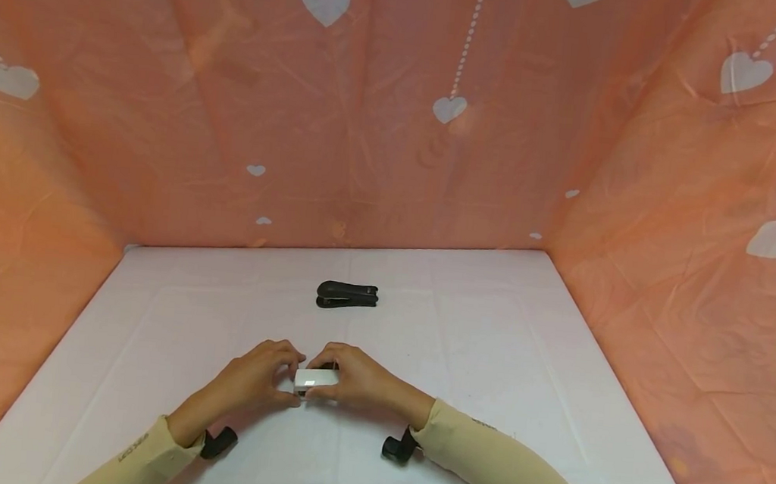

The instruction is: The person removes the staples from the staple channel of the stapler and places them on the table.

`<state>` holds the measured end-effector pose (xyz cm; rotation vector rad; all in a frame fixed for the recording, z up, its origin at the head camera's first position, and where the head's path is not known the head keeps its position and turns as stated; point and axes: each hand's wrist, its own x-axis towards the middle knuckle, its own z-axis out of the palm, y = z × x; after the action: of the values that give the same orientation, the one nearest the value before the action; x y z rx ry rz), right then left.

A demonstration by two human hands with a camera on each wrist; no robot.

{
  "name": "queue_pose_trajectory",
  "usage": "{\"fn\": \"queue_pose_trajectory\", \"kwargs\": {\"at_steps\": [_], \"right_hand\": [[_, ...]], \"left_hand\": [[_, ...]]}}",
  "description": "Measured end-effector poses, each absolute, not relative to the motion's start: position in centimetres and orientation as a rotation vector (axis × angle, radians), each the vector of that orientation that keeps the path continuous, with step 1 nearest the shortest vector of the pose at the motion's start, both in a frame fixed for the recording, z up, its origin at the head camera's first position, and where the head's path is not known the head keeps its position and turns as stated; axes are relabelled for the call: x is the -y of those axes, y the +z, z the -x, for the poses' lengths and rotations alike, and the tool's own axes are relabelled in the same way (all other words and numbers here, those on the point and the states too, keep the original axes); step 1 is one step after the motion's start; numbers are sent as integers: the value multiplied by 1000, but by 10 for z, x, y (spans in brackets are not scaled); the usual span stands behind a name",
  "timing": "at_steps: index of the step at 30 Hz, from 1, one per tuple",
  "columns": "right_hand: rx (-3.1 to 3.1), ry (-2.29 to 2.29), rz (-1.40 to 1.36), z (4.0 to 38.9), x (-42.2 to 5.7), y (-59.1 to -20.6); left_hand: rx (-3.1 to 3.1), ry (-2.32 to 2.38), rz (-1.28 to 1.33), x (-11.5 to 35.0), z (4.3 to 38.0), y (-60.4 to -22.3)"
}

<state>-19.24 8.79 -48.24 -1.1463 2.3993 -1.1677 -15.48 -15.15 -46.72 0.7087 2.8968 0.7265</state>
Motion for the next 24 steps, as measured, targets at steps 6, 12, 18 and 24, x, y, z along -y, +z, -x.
{"fn": "queue_pose_trajectory", "kwargs": {"at_steps": [6, 12, 18, 24], "right_hand": [[-2396, -1169, 1126, 192, -89, -483], [-2316, -1312, 1052, 192, -95, -480], [-2278, -1425, 1079, 192, -102, -475], [-2358, -1466, 1163, 191, -112, -471]], "left_hand": [[-2897, 742, -700, 149, 154, -468], [-2889, 726, -697, 148, 152, -465], [-2896, 716, -660, 150, 153, -461], [-2874, 759, -667, 150, 152, -461]]}}
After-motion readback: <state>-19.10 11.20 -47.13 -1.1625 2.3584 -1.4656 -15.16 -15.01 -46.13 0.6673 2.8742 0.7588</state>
